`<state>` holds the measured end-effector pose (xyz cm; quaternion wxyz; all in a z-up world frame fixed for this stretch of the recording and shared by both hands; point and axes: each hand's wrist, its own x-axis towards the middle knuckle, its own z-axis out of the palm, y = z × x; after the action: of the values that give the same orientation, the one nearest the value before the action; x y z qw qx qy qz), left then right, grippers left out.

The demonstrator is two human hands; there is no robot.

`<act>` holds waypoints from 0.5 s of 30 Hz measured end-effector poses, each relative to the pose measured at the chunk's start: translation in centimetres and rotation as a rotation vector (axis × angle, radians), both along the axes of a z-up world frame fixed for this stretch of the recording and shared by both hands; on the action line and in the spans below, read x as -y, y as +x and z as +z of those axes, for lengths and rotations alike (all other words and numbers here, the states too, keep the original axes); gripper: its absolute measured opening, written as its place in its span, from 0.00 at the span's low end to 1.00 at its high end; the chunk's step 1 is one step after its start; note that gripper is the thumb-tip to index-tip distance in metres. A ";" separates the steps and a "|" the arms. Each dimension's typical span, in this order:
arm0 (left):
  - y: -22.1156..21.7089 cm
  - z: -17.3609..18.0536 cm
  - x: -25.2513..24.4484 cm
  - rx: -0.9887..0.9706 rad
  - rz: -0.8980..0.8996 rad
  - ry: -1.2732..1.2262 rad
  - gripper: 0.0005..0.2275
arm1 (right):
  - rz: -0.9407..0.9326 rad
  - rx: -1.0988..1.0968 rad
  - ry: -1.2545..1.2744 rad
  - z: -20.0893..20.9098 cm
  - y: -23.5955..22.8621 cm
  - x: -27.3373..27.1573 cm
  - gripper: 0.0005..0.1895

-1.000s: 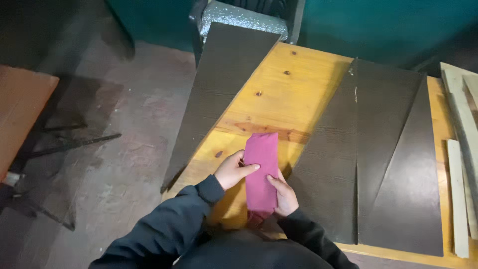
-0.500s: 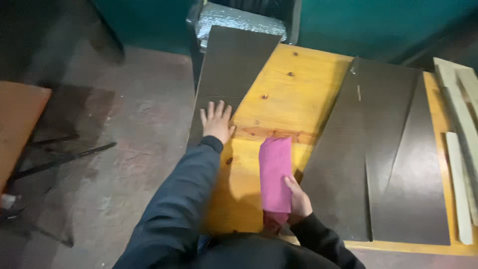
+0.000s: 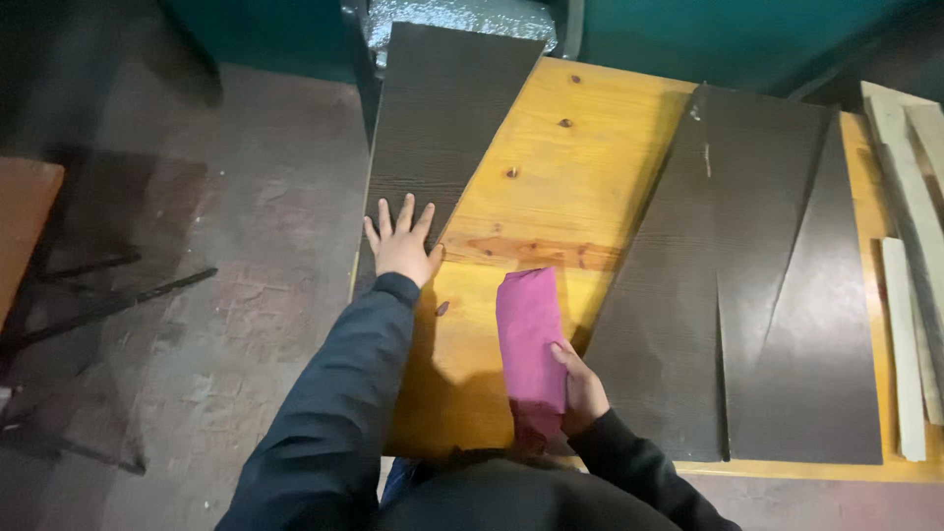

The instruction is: The person wipes down dark brown triangular wood panels on a workbench using a pink cloth.

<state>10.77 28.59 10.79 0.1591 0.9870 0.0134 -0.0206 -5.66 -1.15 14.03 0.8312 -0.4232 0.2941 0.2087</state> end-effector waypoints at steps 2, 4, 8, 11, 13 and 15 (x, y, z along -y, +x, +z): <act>-1.3 1.9 0.8 -0.116 0.059 0.058 0.32 | -0.051 -0.050 -0.027 -2.9 0.6 1.0 0.31; -2.8 1.9 1.1 -0.103 0.066 0.057 0.32 | -0.042 -0.056 -0.028 -4.1 1.1 0.9 0.30; -5.7 0.6 1.2 -0.100 0.035 0.031 0.32 | 0.006 -0.058 -0.049 -10.2 2.8 2.5 0.28; -9.0 0.0 0.5 -0.074 0.009 0.047 0.32 | 0.044 -0.066 -0.043 -8.5 3.3 1.6 0.29; -11.8 0.5 0.1 -0.067 -0.013 0.015 0.31 | 0.053 -0.054 -0.027 -11.4 3.8 2.4 0.30; -14.5 0.6 0.0 -0.053 -0.036 -0.020 0.29 | 0.058 -0.037 -0.014 -12.8 4.4 2.8 0.30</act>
<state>-3.73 28.56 11.39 0.1682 0.9845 -0.0004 -0.0500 -1.23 -3.93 1.26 0.8163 -0.4333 0.2984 0.2387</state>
